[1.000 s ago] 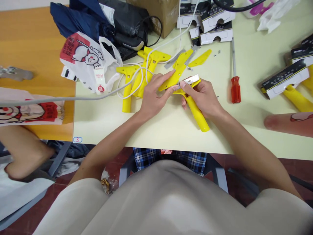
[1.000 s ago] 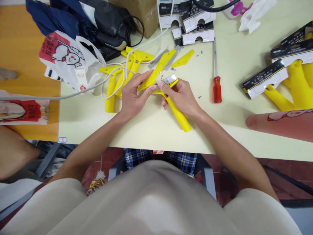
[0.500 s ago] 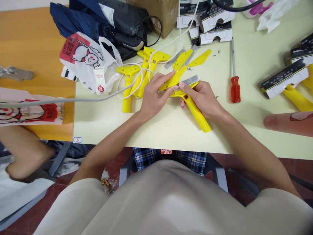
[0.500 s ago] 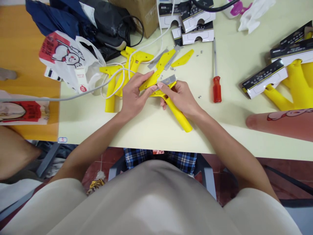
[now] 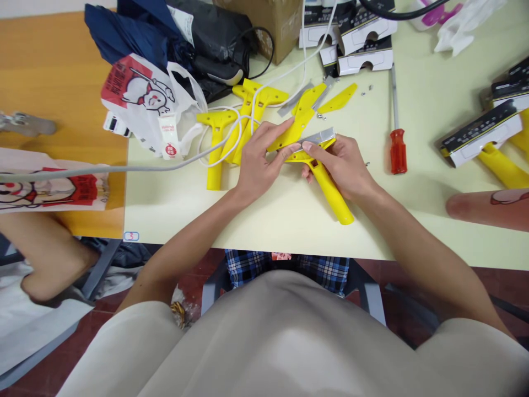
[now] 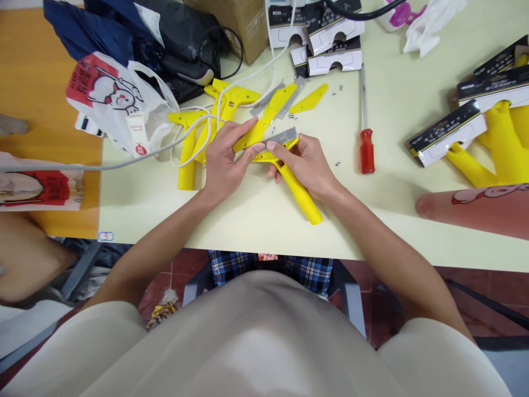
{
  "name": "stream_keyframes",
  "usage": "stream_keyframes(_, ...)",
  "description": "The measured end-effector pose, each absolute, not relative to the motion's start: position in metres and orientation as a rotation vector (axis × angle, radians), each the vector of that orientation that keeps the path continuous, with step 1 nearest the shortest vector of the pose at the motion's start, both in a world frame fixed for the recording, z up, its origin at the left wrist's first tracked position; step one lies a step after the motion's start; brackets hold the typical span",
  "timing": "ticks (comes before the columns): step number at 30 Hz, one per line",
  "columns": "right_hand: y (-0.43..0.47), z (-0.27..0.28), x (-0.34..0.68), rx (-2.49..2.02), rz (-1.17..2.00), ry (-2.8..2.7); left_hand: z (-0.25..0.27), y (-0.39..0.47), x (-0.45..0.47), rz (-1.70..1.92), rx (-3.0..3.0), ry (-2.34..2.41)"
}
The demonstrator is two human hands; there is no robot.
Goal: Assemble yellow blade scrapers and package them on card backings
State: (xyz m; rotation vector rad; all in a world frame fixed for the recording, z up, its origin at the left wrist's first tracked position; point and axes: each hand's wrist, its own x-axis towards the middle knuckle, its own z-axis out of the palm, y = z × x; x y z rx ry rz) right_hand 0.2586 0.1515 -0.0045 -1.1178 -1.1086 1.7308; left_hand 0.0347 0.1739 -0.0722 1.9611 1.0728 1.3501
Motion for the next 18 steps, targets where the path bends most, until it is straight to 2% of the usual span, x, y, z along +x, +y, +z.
stream_keyframes(9,0.153,-0.003,0.259,-1.128,1.749,-1.016,-0.074,0.181,0.037,1.521,2.204,0.909)
stream_keyframes(18,0.154,-0.005,0.259,-1.101,1.836,-0.907,-0.055,0.171,0.04,1.18,2.013,1.064)
